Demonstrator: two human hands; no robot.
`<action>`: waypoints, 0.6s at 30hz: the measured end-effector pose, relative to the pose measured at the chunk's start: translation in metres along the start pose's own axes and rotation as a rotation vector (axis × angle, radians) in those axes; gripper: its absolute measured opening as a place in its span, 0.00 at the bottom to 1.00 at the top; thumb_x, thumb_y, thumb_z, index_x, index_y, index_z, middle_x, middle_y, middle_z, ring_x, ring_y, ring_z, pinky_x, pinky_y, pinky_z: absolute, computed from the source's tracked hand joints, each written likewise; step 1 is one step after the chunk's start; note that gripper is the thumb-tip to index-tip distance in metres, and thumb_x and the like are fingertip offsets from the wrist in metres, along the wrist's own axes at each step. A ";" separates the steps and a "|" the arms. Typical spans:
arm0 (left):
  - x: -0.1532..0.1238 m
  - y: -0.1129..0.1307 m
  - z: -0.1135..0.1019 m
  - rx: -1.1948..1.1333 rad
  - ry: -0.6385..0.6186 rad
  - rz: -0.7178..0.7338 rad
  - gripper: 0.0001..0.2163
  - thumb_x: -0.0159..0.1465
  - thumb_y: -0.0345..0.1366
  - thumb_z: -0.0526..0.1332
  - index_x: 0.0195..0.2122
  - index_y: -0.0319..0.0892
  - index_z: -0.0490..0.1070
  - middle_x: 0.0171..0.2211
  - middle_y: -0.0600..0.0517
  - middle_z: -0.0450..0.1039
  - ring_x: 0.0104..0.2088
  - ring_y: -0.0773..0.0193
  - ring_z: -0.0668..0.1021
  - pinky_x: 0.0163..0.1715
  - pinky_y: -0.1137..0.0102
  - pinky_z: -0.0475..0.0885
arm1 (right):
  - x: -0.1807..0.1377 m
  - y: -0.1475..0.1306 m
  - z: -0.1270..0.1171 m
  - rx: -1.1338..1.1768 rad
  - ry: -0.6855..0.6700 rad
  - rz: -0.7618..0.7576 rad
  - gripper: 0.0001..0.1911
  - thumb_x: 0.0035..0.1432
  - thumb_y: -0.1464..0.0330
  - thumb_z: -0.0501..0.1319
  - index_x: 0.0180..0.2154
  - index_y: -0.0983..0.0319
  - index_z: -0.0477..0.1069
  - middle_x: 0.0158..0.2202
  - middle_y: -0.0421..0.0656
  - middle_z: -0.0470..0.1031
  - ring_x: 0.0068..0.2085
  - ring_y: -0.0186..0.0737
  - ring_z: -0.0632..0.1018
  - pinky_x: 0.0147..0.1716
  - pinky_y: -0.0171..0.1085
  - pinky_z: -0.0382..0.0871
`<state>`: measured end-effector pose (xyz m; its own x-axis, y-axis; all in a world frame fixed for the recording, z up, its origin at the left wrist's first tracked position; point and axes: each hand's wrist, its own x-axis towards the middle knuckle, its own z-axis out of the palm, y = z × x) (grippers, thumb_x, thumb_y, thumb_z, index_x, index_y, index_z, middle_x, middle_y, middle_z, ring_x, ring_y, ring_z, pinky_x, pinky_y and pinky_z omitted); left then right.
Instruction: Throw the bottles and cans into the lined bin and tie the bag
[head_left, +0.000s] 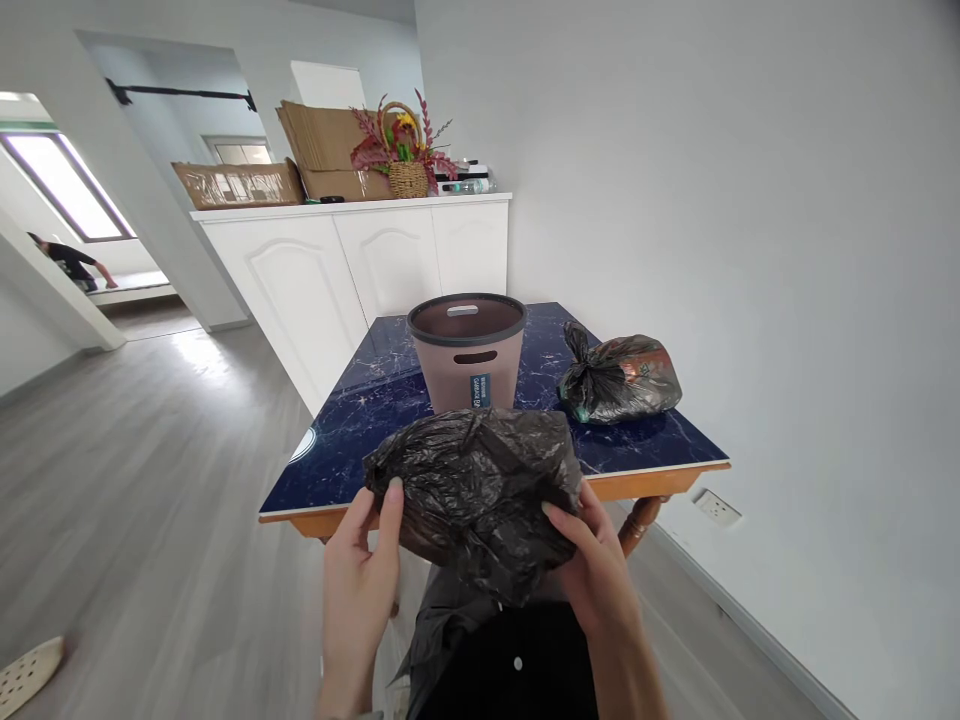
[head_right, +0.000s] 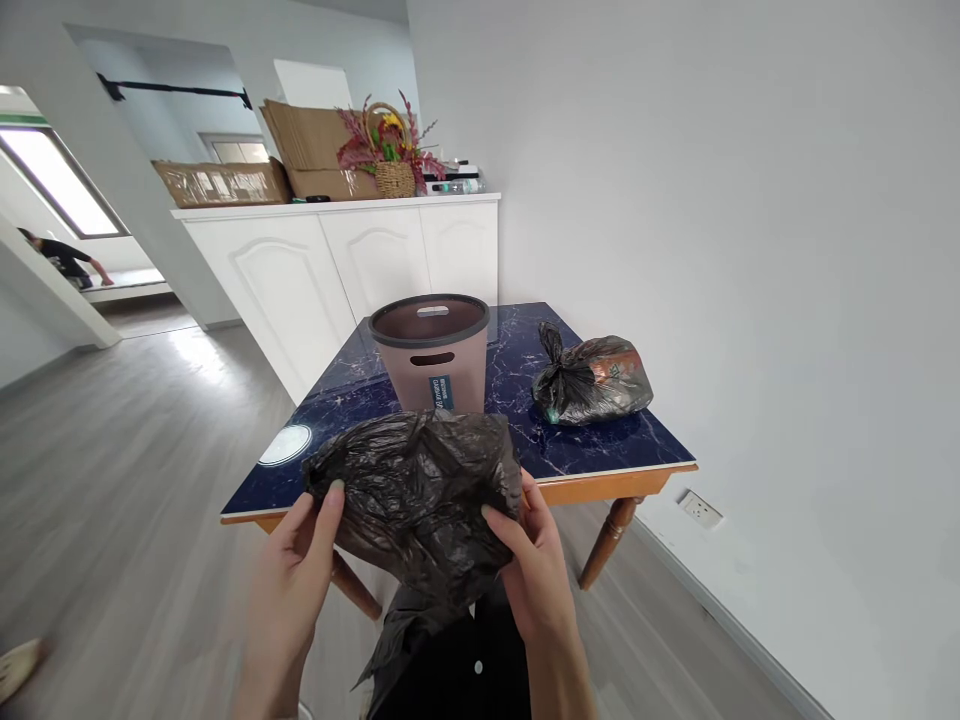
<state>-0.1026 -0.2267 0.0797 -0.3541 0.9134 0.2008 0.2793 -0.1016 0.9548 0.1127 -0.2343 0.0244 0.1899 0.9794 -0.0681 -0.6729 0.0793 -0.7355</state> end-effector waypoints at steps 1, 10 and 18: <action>0.002 -0.003 -0.001 -0.037 0.033 -0.009 0.20 0.65 0.59 0.70 0.42 0.46 0.81 0.29 0.53 0.77 0.37 0.54 0.83 0.33 0.69 0.78 | 0.001 -0.001 -0.001 0.000 0.010 -0.008 0.35 0.53 0.60 0.79 0.62 0.49 0.77 0.61 0.45 0.82 0.61 0.58 0.81 0.61 0.55 0.75; 0.009 0.000 -0.006 -0.520 0.190 -0.175 0.19 0.68 0.52 0.70 0.52 0.45 0.81 0.43 0.49 0.84 0.49 0.51 0.84 0.35 0.69 0.81 | 0.020 0.002 -0.030 0.072 0.214 -0.105 0.30 0.56 0.60 0.77 0.60 0.49 0.77 0.51 0.39 0.83 0.55 0.45 0.82 0.60 0.44 0.75; 0.022 -0.003 -0.006 -0.771 0.318 -0.499 0.06 0.69 0.38 0.67 0.42 0.44 0.83 0.42 0.51 0.87 0.48 0.54 0.86 0.39 0.70 0.84 | 0.018 0.011 -0.025 0.006 -0.133 0.220 0.36 0.63 0.42 0.68 0.67 0.48 0.73 0.57 0.47 0.83 0.60 0.55 0.82 0.56 0.54 0.79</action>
<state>-0.1169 -0.2085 0.0823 -0.5293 0.7842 -0.3240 -0.5897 -0.0654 0.8049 0.1265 -0.2208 -0.0011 -0.0570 0.9890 -0.1364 -0.6916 -0.1376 -0.7091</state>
